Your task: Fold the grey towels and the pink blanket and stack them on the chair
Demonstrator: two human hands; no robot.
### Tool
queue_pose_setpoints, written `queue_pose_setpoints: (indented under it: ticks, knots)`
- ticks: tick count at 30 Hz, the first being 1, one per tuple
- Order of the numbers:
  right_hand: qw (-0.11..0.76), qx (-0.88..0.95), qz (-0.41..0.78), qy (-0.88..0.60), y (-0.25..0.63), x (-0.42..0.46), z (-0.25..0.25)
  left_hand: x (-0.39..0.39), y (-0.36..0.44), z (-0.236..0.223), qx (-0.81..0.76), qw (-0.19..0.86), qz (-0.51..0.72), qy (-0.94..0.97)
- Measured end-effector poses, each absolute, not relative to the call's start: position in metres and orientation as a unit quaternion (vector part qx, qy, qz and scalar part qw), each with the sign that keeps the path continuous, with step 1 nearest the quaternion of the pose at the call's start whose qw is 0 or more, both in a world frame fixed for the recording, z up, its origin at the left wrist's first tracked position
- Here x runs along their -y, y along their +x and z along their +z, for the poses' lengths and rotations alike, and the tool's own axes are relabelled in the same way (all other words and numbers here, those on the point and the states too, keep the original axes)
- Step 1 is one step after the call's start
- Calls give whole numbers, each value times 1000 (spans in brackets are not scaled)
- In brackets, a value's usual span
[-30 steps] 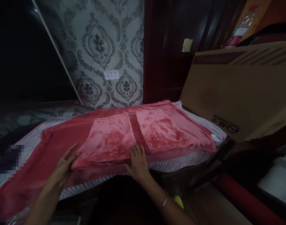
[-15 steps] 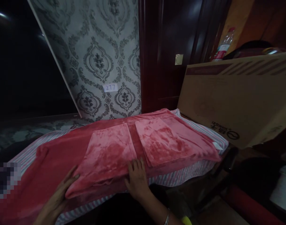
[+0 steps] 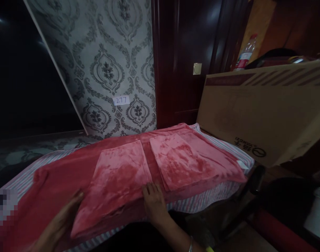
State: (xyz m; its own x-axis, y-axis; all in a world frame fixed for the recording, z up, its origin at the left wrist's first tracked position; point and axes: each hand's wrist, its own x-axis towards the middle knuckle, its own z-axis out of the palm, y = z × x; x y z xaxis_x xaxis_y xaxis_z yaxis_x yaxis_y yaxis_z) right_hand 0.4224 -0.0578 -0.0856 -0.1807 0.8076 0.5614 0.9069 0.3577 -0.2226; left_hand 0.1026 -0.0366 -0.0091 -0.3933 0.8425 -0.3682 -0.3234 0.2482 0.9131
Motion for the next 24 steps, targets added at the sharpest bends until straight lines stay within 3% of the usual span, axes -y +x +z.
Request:
queue_pose_setpoints:
  ticks: [7, 12, 14, 19, 21, 24]
  knots:
    - [325, 756, -46, -567, 421, 60, -68, -18, 110, 27, -587, 487, 534, 366]
    - [338, 724, 66, -598, 430, 57, -48, -67, 144, 87, -537, 472, 511, 478]
    - [391, 696, 128, -588, 439, 54, -41, -93, 176, 122, -519, 432, 504, 539]
    - [630, 527, 246, -515, 471, 46, -30, -166, 319, 204, -409, 329, 453, 720]
    - [689, 429, 294, -504, 488, 44, -29, -189, 395, 213, -350, 317, 382, 794]
    - [737, 278, 385, -481, 510, 45, -35, -202, 502, 185, -300, 330, 280, 850]
